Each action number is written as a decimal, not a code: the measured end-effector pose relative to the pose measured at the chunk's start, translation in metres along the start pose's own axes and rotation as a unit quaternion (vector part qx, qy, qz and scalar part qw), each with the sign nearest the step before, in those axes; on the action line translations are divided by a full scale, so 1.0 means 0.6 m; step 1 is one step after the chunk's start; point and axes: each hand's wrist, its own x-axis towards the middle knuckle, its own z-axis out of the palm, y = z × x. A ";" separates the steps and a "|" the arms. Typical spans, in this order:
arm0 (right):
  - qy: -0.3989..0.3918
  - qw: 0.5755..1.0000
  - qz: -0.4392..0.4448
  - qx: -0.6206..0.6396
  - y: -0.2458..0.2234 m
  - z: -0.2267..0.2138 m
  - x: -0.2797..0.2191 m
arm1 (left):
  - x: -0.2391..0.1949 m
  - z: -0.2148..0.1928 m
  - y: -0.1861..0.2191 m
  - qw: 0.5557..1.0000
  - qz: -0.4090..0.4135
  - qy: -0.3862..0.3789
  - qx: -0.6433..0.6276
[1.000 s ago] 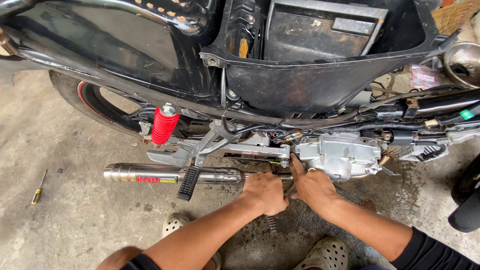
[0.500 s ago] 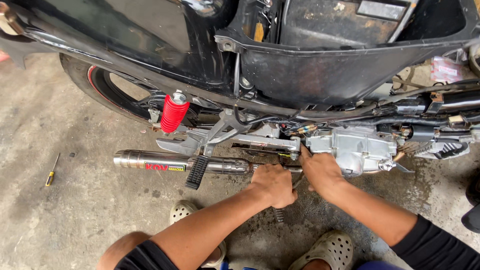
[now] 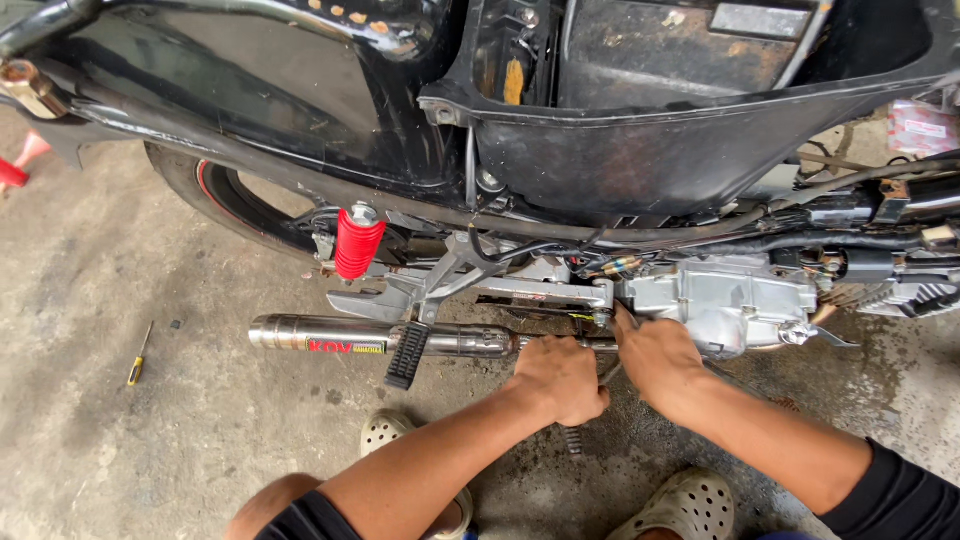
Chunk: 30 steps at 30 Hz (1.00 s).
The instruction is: The person uses a wrench to tighten a bolt on the motorcycle's engine casing. They then use a screwdriver to adjust a component near the exhaust pipe.
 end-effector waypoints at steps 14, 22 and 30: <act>0.010 1.000 0.000 0.027 0.021 -0.018 0.011 | 0.004 -0.005 0.002 1.000 -0.009 -0.008 -0.004; -0.010 0.999 -0.042 -0.014 0.042 -0.100 -0.039 | 0.005 -0.015 0.004 1.000 -0.013 -0.013 -0.003; 0.013 0.998 -0.023 -0.057 0.038 -0.068 -0.029 | 0.007 -0.022 0.006 1.000 -0.013 -0.005 0.022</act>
